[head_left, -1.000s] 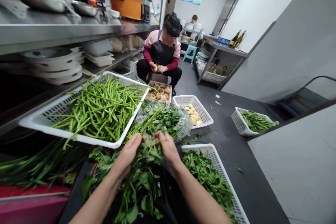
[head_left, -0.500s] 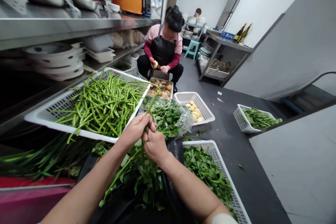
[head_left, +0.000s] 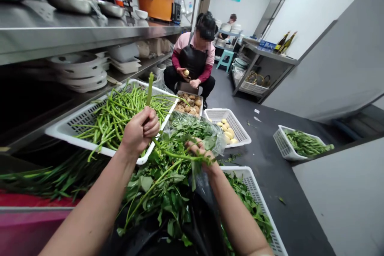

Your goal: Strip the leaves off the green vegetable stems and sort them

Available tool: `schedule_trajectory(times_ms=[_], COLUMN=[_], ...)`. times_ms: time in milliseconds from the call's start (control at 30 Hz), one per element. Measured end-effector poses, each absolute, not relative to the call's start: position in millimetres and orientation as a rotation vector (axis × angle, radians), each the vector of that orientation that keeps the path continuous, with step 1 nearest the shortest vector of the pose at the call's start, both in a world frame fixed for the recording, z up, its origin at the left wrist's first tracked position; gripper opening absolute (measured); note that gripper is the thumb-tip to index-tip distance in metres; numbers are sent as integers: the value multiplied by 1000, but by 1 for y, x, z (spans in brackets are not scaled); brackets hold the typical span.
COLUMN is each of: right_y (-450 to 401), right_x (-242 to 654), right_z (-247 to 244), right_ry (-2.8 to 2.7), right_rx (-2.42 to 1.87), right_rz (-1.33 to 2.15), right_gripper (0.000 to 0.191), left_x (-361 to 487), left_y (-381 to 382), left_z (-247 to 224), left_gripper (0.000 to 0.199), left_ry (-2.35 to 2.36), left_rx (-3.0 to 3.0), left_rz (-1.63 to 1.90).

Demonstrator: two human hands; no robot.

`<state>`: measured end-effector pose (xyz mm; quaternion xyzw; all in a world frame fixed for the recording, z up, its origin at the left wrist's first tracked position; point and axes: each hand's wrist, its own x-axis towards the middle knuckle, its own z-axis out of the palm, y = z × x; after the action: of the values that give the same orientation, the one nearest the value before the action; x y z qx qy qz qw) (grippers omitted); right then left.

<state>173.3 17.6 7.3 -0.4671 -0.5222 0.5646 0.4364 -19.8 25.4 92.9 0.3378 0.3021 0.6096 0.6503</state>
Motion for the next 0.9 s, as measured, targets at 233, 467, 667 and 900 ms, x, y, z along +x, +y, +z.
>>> schedule_trajectory(times_ms=[233,467,667,900], right_y=[20,-7,-92,-46], right_x=[111,85,111,163], right_z=[17,5,-89,-87], right_ry=[-1514,-1820,-2438,-2117], right_rx=[-975,-1275,-1129,-1368], right_rz=[1676,933,745,1259], right_gripper=[58,52,11,43], left_x=[-5,7,-44,-67], left_y=[34,42,76,75], left_z=[82,70,106,140], left_gripper=[37,40,45,47], left_ry=[600,831,912,763], left_rx=[730,633,427,641], left_rz=[1211,1197,1693,1603])
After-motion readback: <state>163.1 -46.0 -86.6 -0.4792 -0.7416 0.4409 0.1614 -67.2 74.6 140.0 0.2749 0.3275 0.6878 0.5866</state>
